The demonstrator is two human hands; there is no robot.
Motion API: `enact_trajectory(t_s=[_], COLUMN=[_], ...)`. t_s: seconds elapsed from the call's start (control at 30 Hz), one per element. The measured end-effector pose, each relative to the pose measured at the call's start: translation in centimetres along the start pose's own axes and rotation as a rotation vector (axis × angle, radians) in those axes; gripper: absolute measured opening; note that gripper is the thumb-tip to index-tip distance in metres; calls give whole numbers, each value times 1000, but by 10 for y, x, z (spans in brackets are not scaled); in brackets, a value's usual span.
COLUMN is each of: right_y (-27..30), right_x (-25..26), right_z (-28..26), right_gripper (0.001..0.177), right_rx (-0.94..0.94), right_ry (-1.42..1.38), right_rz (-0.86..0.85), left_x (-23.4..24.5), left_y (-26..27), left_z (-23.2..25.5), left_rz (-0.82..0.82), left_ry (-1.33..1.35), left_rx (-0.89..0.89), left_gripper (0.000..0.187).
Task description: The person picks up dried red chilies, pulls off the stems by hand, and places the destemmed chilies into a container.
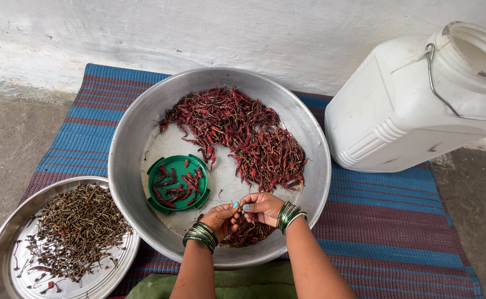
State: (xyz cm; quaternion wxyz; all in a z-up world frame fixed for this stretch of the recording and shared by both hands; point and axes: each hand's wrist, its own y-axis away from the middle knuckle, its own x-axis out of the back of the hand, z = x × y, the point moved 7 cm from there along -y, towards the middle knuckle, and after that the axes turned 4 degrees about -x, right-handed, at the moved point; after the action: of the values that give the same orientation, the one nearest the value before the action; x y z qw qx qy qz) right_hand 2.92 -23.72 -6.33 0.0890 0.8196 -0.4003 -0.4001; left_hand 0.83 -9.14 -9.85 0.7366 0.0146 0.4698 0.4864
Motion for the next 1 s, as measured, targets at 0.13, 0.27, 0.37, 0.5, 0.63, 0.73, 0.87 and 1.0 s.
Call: enact_trajectory(t_s=[0.13,0.27,0.37,0.5,0.63,0.73,0.87,1.0], right_y=[-2,-14,-14,-13,-11,-9,0,2], right_x=[3,33,49,55,55,52,46,56], right_z=[4,3,5,1,-2,-5,-8,-7], right_gripper=[17,15,15,15,17,17,16,16], right_rx=[41,379,446,466,453,420,407,489], right_ry=[-144,-309,-231,-4,66,120,234,125], right_rz=[-49,277,452,581,608,633,759,779], left_x=[-13,-11,-5,-5,12,20,20,30], left_y=[-2,-6,-6,-17,-31,-35,-36,-42], left_z=[5,11,-2,-10,-10,-12,-15,-19], left_rz=[-95,184,289,281,295,273,267,319], left_ry=[169,338,192,133,40,47,97,-6], left_rx=[-78,-228,-73,-50,-199,-206,-176,-221], left_gripper=[20,12,13,25,17,20,21,15])
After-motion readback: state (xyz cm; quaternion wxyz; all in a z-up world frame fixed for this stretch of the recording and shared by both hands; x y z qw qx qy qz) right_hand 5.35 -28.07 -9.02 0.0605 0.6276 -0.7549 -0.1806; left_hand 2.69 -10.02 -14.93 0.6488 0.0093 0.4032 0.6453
